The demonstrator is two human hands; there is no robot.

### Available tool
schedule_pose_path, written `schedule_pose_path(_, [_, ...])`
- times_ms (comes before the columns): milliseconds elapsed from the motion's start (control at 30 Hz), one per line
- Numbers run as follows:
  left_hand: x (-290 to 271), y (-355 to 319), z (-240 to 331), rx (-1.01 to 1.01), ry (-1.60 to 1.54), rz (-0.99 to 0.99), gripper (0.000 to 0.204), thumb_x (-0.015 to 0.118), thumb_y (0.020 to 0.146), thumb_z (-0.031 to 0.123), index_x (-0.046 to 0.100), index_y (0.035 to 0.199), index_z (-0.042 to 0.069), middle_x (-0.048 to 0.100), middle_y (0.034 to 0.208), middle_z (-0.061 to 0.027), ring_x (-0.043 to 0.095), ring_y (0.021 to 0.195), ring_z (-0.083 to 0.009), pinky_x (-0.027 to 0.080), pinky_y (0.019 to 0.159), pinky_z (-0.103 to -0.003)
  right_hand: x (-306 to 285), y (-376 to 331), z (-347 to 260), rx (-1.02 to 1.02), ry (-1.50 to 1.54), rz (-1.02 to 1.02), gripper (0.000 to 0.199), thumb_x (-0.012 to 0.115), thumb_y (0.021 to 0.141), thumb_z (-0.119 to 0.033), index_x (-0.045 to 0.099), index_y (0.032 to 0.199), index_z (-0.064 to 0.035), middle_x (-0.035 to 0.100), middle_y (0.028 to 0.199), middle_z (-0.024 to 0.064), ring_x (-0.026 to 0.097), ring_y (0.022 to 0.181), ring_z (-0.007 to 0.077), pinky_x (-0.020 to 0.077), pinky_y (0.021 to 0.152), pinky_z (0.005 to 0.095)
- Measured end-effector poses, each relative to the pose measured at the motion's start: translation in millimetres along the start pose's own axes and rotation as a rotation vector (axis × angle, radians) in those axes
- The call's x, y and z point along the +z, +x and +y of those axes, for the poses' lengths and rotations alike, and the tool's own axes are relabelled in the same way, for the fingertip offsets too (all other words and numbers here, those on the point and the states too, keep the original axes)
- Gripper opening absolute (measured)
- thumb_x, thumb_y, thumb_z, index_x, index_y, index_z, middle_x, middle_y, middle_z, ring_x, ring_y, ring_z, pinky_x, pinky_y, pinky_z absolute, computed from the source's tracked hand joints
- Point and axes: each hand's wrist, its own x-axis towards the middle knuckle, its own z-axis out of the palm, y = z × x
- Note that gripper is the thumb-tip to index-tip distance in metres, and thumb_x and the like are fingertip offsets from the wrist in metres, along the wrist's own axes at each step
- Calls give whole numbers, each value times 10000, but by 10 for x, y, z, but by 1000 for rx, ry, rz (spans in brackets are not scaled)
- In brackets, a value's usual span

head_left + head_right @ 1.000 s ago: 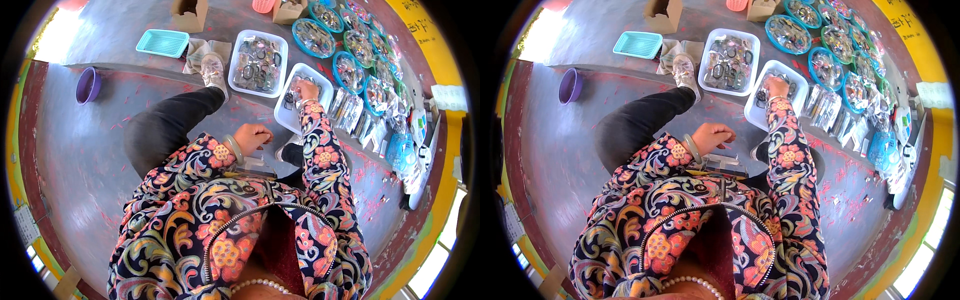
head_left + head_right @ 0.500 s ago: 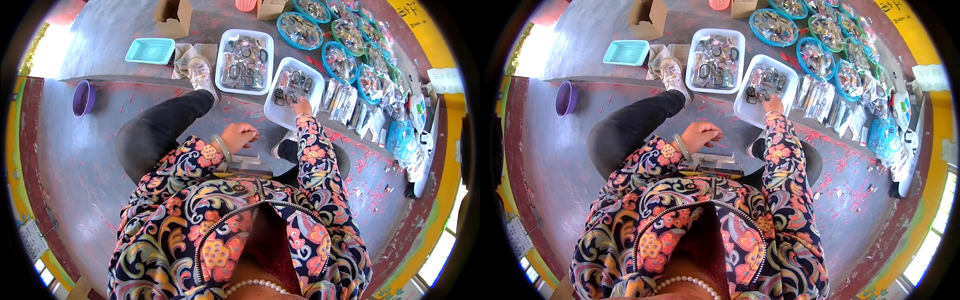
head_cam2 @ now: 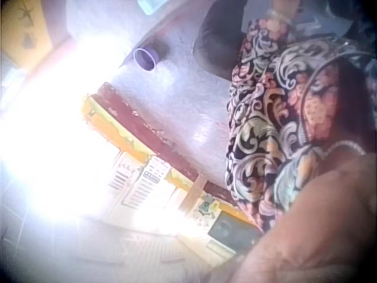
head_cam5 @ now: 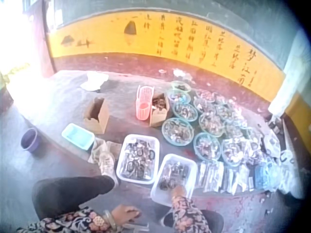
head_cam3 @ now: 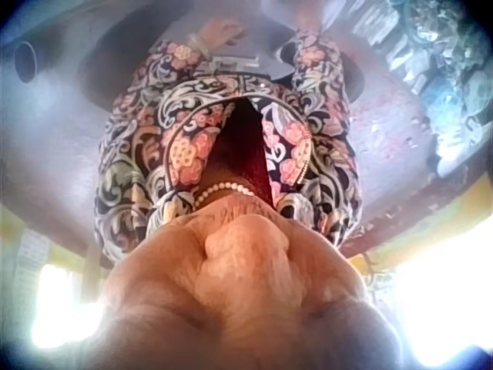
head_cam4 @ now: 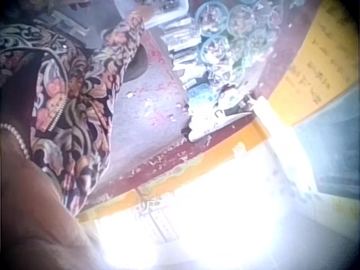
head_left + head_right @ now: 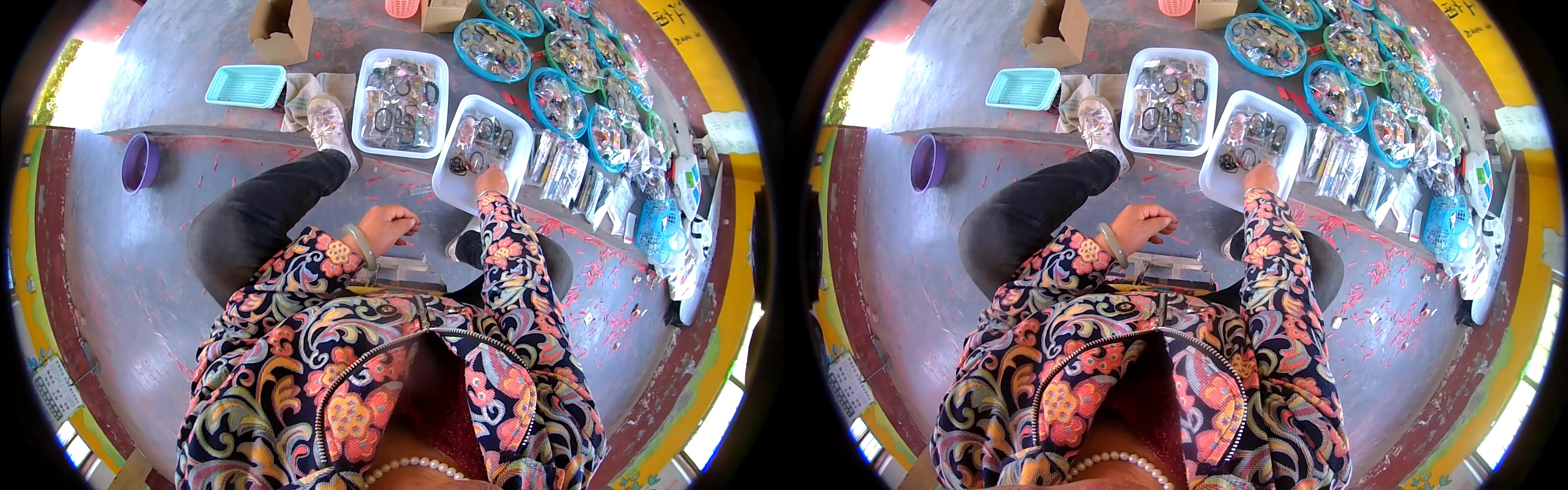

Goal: The person sits on the floor and repeatedly picks up small hair accessories from a white tray, places them into clear plastic bags, and sets the packaged items aside. The task involves handling small objects one by one and organizing them into bags.

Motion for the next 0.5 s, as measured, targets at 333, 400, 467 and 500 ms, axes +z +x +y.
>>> schedule_pose_path(333, [-11, -1, -31, 58, 23, 10, 214, 490, 847, 168, 576, 962, 9, 612, 898, -63, 589, 826, -137, 490, 628, -257, -696, 274, 57, -215, 374, -177, 149, 483, 749, -45, 606, 831, -26, 619, 825, 78, 612, 776, 185, 476, 590, 316])
schedule_pose_path(400, [-49, 1, -8, 113, 25, 50, 214, 486, 850, 169, 576, 964, 12, 612, 900, -59, 589, 821, -134, 487, 633, -256, -1049, 76, -177, -20, 1161, -496, 154, 479, 759, -20, 583, 873, -31, 613, 840, 70, 599, 785, 160, 455, 602, 284])
schedule_pose_path(467, [-81, 10, 39, 144, -33, 89, 214, 489, 851, 172, 573, 971, 16, 608, 904, -53, 587, 822, -129, 483, 633, -251, -1289, -251, -389, -76, 1547, -772, 178, 480, 772, -7, 552, 931, -42, 609, 876, 75, 588, 784, 149, 434, 635, 251])
schedule_pose_path(500, [-98, 0, 69, 143, -98, 115, 215, 495, 850, 175, 569, 978, 19, 606, 908, -49, 585, 825, -126, 479, 630, -246, -1398, -494, -529, -183, 1580, -871, 192, 483, 778, -9, 537, 958, -47, 608, 900, 82, 587, 781, 152, 427, 652, 240])
